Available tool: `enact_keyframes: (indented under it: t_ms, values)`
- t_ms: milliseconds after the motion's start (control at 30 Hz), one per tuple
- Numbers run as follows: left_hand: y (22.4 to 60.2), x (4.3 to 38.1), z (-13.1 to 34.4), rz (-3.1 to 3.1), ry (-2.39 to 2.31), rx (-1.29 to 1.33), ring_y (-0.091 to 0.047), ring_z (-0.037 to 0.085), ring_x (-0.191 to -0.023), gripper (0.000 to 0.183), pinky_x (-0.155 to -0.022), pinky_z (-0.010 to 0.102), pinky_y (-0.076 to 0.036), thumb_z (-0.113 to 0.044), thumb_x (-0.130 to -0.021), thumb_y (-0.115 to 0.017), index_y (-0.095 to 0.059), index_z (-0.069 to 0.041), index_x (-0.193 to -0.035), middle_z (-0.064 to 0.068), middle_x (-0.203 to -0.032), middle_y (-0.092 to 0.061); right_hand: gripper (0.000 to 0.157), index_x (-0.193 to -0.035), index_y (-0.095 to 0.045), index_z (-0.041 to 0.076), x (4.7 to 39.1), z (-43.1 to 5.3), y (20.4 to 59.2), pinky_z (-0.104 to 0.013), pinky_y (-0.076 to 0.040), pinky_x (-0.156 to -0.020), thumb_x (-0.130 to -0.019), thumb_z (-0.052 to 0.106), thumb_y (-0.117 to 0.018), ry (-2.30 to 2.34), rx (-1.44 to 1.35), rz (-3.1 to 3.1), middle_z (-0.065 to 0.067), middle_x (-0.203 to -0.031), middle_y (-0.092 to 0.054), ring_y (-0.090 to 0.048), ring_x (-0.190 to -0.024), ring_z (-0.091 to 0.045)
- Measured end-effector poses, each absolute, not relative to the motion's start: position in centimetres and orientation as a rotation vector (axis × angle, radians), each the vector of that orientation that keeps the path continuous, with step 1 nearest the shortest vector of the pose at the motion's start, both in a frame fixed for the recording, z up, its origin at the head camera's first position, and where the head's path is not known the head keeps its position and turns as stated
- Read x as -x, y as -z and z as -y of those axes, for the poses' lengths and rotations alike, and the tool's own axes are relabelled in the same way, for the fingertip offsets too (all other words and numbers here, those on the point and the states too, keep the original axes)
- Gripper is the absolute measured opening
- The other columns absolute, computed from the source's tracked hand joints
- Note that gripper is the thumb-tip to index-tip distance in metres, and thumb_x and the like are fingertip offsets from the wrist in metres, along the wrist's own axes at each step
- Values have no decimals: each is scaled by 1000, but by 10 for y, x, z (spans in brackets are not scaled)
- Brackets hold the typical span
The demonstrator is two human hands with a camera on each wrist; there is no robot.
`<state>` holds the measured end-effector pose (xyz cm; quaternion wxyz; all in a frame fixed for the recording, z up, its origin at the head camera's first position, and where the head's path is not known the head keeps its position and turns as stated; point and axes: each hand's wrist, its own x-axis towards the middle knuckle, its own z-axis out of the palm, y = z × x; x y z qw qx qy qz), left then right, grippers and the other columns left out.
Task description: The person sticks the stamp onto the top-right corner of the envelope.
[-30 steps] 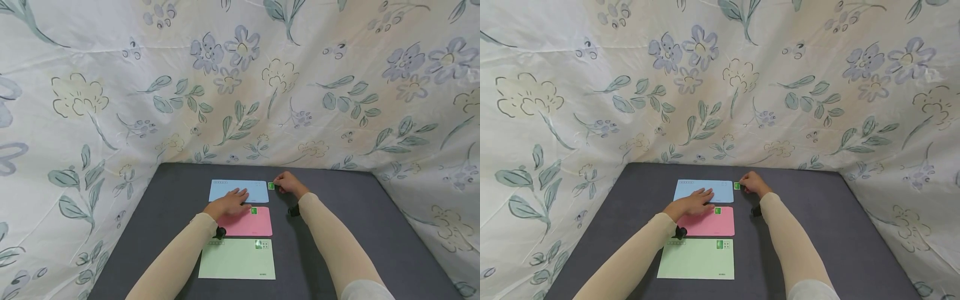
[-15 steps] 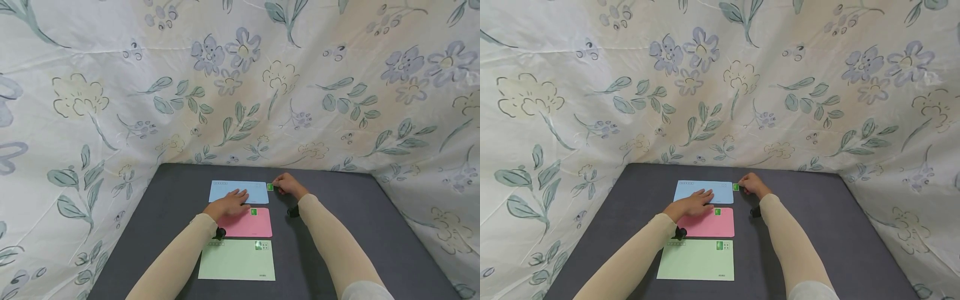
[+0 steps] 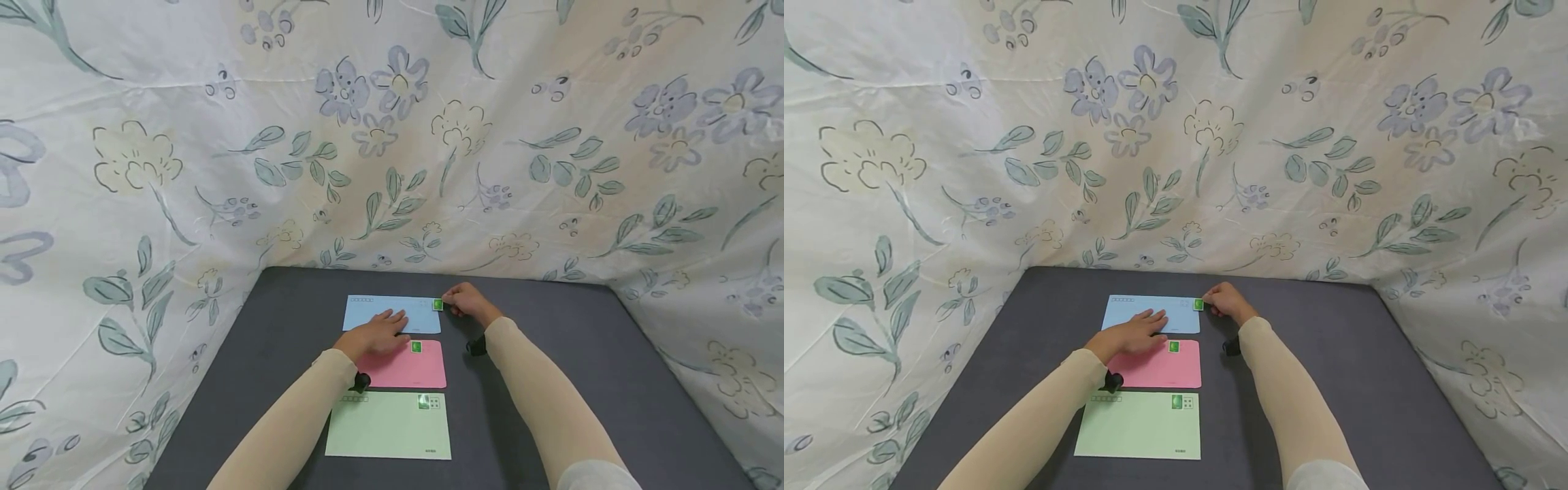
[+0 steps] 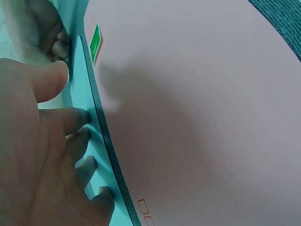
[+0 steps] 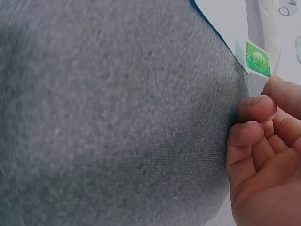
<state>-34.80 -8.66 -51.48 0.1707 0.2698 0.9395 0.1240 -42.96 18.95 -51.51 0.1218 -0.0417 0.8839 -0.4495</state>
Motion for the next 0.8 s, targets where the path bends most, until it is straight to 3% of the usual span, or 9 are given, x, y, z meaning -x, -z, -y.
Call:
enact_keyframes:
  t_ms: [800]
  values:
    - [514,346,88,-2673,-305,-795,-10,31,-166,66,-133,47,-13,-44,-118,-38,-27,-9,-173,5,-181,-18,24,-116,-76,-5,434,-159,513,-29,-49,-65,-111,14,-62,1329,77,-2521,-7,-80,-61,-57,-71,-18]
